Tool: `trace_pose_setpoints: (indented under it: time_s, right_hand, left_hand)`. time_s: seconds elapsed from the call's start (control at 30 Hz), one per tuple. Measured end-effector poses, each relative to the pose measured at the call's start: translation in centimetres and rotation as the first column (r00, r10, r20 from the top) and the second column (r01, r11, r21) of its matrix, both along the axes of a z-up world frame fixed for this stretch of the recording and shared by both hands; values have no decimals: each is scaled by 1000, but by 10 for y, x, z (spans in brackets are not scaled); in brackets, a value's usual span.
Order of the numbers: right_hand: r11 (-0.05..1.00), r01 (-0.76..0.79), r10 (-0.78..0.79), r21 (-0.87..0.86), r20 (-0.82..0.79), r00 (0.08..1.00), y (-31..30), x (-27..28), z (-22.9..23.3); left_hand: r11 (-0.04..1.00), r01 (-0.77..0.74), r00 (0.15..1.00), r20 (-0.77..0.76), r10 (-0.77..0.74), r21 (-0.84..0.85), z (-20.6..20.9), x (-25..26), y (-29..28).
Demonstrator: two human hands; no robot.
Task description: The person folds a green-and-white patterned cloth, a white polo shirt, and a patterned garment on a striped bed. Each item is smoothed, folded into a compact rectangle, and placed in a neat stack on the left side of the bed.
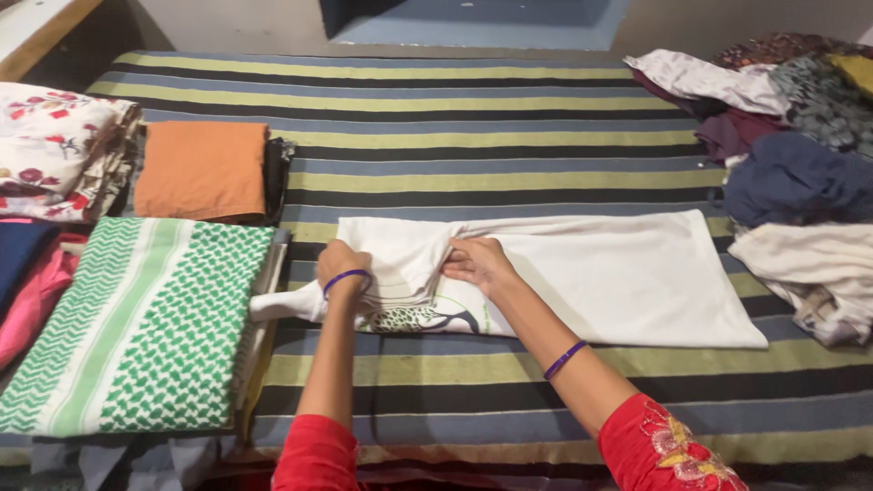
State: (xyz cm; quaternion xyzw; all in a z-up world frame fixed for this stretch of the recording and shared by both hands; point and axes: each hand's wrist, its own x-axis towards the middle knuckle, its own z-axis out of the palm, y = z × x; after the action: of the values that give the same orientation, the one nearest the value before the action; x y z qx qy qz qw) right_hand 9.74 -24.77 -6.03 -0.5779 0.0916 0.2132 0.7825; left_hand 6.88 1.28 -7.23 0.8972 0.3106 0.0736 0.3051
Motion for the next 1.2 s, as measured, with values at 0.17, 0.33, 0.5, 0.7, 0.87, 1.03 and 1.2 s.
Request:
trace_pose_setpoints:
  time_s: [0.17,0.33,0.5,0.7,0.87,1.03,1.2]
  right_hand:
    - [985,-60,31,-162,-177,984,10,10,10]
    - [994,-47,37,-103,-98,995,19,14,5]
    - [996,82,-82,-26,-19,996,22,18,-3]
    - [987,-29,21,-161,-53,998,14,14,10]
    - [918,-170,177,-359,-15,984,15,-6,26]
    - [884,-164,177,-437,-13,984,18,-30,52]
    - [431,84,330,-899,243,912,16,-59,85]
  left_hand:
    - [975,24,982,178,-65,222,-8,4,-7]
    - [986,5,995,100,12,-167,5,8,11]
    - [870,56,945,308,112,-489,22,14,18]
    - [980,61,997,65,-49,-187,34,20,17]
    - [949,199,958,-157,-242,-244,44,9,19]
    - [944,255,966,4,-260,-208,55,-21,19]
    - [972,117,964,213,-160,204,85,-62,8]
